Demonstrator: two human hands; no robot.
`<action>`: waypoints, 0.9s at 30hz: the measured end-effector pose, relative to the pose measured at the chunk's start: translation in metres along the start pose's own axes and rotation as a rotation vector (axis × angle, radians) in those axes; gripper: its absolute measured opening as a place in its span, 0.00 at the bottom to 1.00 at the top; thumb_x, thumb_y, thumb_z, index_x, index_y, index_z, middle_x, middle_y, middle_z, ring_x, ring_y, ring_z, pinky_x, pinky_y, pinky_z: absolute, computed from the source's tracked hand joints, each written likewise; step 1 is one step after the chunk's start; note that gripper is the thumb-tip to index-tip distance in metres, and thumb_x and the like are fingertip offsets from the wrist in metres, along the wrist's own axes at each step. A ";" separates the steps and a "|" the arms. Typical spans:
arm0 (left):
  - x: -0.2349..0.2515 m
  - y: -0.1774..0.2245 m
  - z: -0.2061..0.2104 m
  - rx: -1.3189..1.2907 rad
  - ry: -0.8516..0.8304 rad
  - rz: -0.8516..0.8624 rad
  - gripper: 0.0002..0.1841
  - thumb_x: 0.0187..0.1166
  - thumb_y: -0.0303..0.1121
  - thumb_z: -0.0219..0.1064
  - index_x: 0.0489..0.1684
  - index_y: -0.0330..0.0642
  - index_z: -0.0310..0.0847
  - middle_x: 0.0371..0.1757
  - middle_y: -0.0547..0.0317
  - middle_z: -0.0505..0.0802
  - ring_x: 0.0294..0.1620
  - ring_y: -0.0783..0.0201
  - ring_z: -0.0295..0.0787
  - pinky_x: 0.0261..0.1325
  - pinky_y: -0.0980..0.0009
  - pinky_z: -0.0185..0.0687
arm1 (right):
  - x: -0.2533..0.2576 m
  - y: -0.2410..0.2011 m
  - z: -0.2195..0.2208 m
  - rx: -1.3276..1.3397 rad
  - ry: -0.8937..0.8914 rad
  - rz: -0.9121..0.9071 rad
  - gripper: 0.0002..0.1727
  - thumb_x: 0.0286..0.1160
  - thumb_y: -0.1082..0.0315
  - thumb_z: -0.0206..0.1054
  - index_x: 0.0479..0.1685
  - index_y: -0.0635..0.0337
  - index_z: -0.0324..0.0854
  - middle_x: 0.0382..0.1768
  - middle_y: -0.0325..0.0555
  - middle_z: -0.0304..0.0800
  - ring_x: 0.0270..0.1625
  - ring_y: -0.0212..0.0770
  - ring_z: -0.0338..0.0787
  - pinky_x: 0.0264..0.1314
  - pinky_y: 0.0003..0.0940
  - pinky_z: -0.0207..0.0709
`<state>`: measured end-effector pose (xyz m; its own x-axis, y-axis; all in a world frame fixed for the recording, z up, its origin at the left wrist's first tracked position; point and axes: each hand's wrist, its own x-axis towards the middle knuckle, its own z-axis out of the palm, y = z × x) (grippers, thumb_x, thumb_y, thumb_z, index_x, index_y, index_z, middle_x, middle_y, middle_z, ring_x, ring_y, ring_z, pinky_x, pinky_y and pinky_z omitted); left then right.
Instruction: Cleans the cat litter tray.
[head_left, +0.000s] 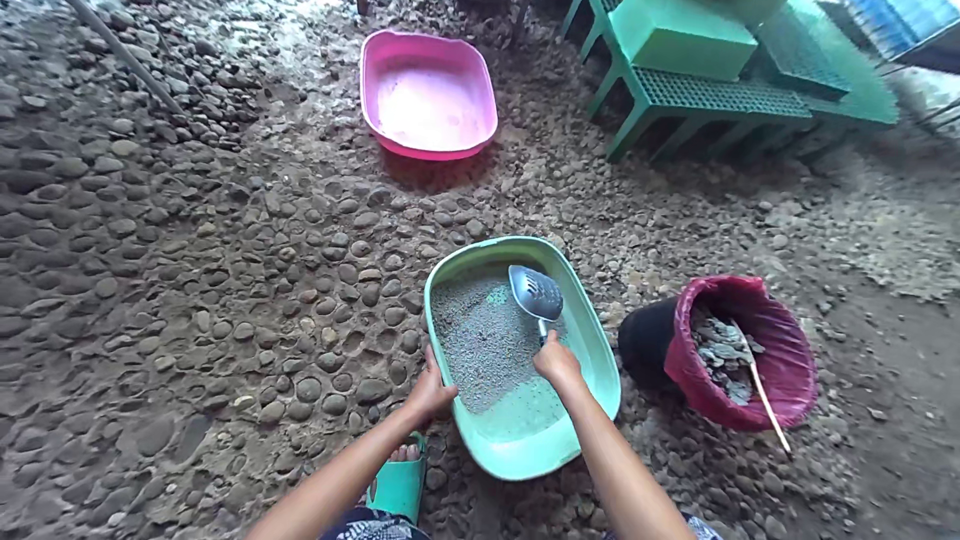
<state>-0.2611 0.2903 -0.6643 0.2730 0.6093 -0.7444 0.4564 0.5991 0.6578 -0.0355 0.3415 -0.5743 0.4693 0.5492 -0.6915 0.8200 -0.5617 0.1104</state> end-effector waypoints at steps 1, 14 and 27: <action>0.000 0.003 0.000 0.025 -0.004 -0.011 0.65 0.71 0.29 0.76 0.91 0.37 0.08 0.71 0.23 0.79 0.70 0.38 0.84 0.75 0.46 0.76 | 0.005 -0.007 0.001 -0.053 -0.001 -0.020 0.40 0.80 0.68 0.62 0.91 0.63 0.50 0.68 0.66 0.85 0.73 0.64 0.85 0.71 0.61 0.78; 0.009 -0.002 0.006 0.008 0.055 0.001 0.66 0.69 0.25 0.76 0.91 0.36 0.07 0.71 0.23 0.79 0.70 0.38 0.84 0.75 0.46 0.76 | -0.064 -0.067 0.023 -0.337 -0.151 -0.280 0.38 0.85 0.76 0.55 0.93 0.67 0.43 0.64 0.68 0.85 0.68 0.65 0.88 0.65 0.59 0.82; -0.004 0.008 0.003 0.092 0.010 -0.037 0.64 0.72 0.28 0.74 0.91 0.39 0.06 0.72 0.25 0.79 0.72 0.39 0.83 0.76 0.46 0.75 | -0.005 -0.047 -0.037 -0.192 -0.093 -0.111 0.39 0.76 0.69 0.66 0.87 0.72 0.54 0.76 0.67 0.77 0.77 0.61 0.81 0.74 0.58 0.76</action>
<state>-0.2565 0.2911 -0.6560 0.2467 0.5931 -0.7664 0.5422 0.5710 0.6164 -0.0638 0.3883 -0.5496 0.3478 0.5365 -0.7689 0.9163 -0.3683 0.1575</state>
